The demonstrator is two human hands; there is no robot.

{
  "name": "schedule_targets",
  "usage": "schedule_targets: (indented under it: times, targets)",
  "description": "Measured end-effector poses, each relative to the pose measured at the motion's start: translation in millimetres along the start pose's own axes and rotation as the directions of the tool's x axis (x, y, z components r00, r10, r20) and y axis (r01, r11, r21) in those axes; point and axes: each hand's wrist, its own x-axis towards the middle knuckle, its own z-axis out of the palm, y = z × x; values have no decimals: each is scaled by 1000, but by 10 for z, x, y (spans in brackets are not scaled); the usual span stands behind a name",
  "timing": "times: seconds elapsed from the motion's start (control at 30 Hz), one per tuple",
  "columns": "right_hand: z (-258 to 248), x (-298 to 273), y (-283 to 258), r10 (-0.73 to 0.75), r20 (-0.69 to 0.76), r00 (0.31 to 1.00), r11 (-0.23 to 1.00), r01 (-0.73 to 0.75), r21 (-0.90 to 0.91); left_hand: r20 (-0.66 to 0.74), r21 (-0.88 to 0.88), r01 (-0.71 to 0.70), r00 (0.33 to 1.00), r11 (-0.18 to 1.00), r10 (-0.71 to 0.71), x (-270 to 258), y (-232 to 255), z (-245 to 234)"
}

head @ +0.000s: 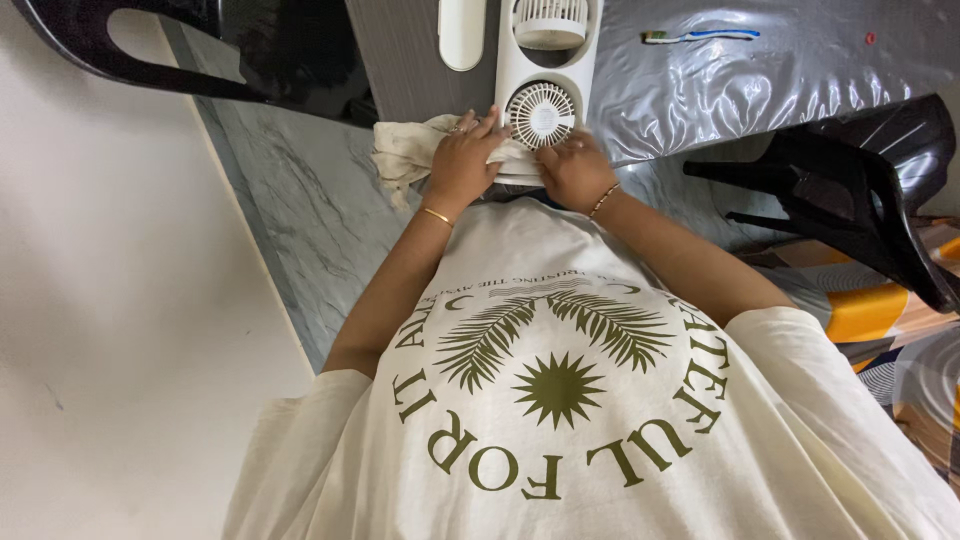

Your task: The person wipes the exterior and interior grilles of a white dual-fan appliance with a cloth. They open the top lid to wipe the inside, then close it and continue wiping the front grilles and sides.

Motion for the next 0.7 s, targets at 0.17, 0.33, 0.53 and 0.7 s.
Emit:
schedule_targets:
  times: [0.17, 0.33, 0.53, 0.7]
  targets:
    - [-164, -66, 326, -124, -90, 988, 938, 87, -337, 62, 6, 72, 995, 997, -72, 33, 131, 12]
    - [-114, -218, 367, -28, -3, 1000, 992, 27, -120, 37, 10, 64, 997, 998, -64, 86, 173, 89]
    - [-121, -136, 647, -182, -79, 980, 974, 168, -155, 2, -17, 80, 997, 997, -80, 6, 182, 178]
    - [-181, 121, 772, -221, -162, 962, 975, 215, -54, 20, -11, 124, 992, 992, -124, 11, 226, 203]
